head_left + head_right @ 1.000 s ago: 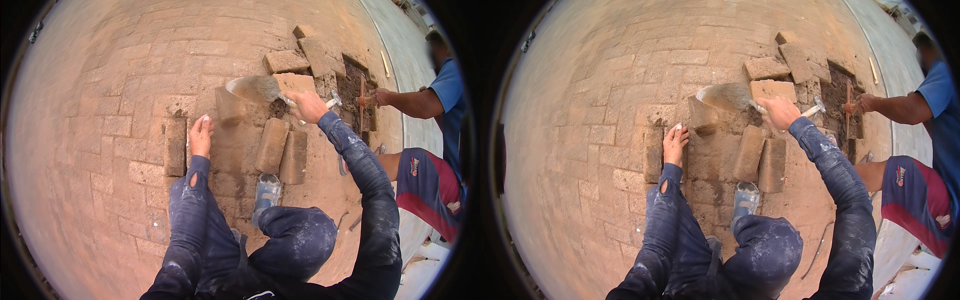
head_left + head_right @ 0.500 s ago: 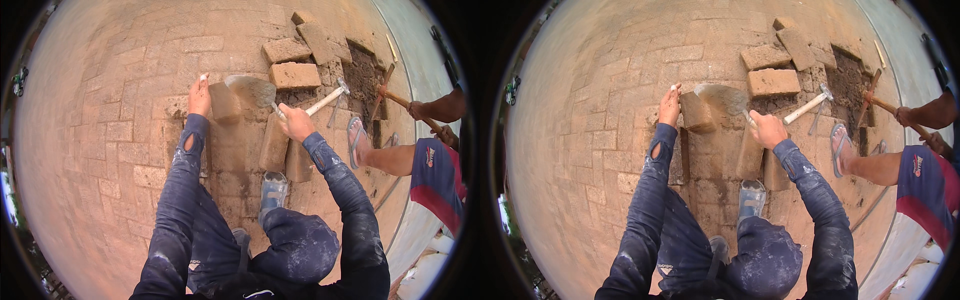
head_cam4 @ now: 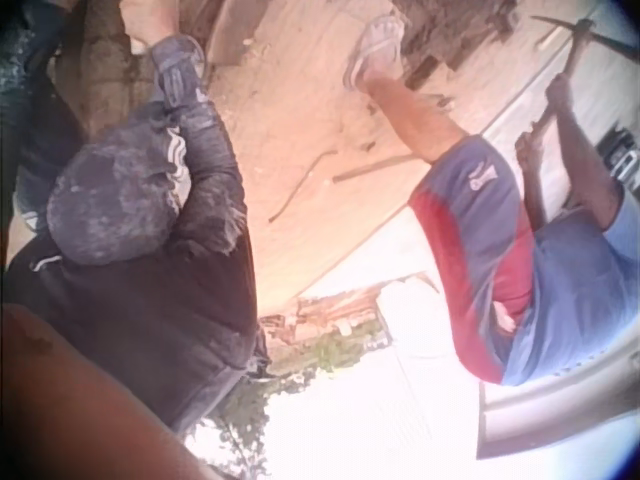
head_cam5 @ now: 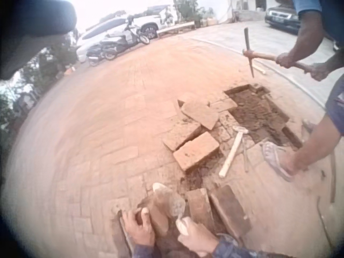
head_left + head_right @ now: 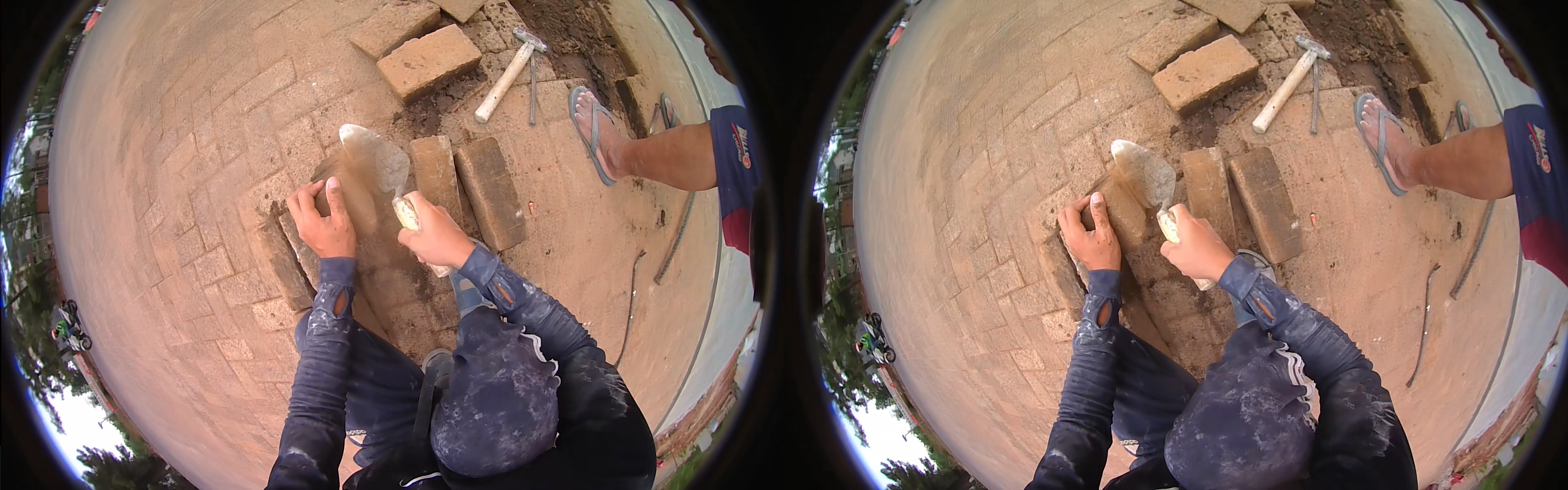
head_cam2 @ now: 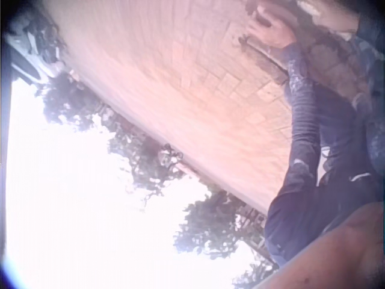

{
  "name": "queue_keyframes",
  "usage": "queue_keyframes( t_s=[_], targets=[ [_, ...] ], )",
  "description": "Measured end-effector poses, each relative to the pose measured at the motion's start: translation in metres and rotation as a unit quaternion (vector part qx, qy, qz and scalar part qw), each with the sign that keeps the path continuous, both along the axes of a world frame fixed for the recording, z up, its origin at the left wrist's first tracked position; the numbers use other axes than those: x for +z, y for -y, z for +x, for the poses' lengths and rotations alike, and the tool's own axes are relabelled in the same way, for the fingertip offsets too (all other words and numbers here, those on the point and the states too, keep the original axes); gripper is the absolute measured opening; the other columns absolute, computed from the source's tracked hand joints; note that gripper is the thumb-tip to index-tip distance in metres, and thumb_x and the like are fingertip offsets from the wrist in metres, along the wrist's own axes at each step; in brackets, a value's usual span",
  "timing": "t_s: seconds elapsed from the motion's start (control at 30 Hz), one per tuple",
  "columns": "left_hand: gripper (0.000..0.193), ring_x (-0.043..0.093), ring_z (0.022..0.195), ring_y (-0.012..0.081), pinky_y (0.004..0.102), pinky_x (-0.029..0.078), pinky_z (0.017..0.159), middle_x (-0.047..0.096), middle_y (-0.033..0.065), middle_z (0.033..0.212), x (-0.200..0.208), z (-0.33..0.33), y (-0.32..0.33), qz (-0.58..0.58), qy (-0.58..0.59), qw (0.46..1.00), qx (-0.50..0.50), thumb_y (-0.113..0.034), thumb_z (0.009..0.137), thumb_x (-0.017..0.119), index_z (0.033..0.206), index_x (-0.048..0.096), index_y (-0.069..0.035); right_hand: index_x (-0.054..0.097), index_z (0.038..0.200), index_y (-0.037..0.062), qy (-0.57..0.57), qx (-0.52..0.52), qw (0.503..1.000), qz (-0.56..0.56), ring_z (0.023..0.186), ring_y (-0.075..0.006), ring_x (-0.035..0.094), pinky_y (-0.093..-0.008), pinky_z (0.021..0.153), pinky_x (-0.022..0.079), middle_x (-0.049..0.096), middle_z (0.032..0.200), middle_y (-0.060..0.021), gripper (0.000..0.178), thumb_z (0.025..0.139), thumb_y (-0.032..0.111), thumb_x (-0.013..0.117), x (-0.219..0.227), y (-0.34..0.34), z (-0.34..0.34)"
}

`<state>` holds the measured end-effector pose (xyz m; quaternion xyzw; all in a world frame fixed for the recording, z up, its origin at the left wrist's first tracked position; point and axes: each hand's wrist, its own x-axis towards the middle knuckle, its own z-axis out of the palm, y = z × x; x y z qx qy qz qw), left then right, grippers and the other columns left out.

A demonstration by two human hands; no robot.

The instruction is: The person kneels on the ground and uses a trowel to spread sand and place bricks into a pattern. They repeatedly pick up bricks, apply sand, and tap them into place to form a paved surface.

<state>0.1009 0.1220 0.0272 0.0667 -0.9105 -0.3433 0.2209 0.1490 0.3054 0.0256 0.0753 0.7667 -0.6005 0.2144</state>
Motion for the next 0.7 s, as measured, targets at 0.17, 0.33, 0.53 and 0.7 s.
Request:
queue_keyframes(
  t_s=[0.17,0.33,0.53,0.7],
  targets=[
    [0.034,0.060,0.092,0.0299,0.0398,0.048,0.083,0.058,0.0130,0.099,0.004,-0.012,0.007,0.004,0.019,0.999,0.031,-0.036,0.094,0.069,0.097,0.066,-0.003,0.032,0.132,-0.0048,0.126,0.074,0.984,-0.106,0.047,-0.0181,0.060,-0.0353,0.043,0.049,0.060,0.075,-0.0147,0.055,0.084,0.006,0.056,0.014,0.006,-0.006],
    [0.035,0.059,0.099,0.0325,0.0421,0.048,0.087,0.058,0.0142,0.104,0.006,-0.004,0.005,0.011,0.018,1.000,0.014,-0.036,0.092,0.070,0.100,0.065,-0.003,0.036,0.120,-0.0085,0.131,0.056,0.984,-0.105,0.048,-0.0225,0.063,-0.0375,0.042,0.050,0.063,0.076,-0.0193,0.046,0.085,0.009,0.060,0.024,0.008,-0.021],
    [0.062,0.053,0.117,0.0383,0.0453,0.044,0.099,0.049,0.0195,0.127,0.005,0.050,-0.018,-0.043,0.056,0.997,0.025,-0.040,0.079,0.082,0.120,0.055,-0.003,0.039,0.127,-0.0069,0.120,0.064,0.987,-0.085,0.046,-0.0193,0.059,-0.0355,0.042,0.049,0.062,0.077,-0.0165,0.051,0.085,0.009,0.062,0.028,-0.012,-0.014],
    [0.084,0.048,0.123,0.0405,0.0455,0.042,0.103,0.046,0.0211,0.131,-0.007,0.124,-0.038,0.052,0.228,0.968,0.087,-0.028,0.072,0.086,0.136,0.038,-0.002,0.048,0.121,-0.0017,0.079,0.071,0.994,-0.013,0.054,-0.0226,0.063,-0.0383,0.051,0.050,0.062,0.078,-0.0162,0.044,0.087,0.020,0.068,0.043,-0.042,-0.007]
  ],
)
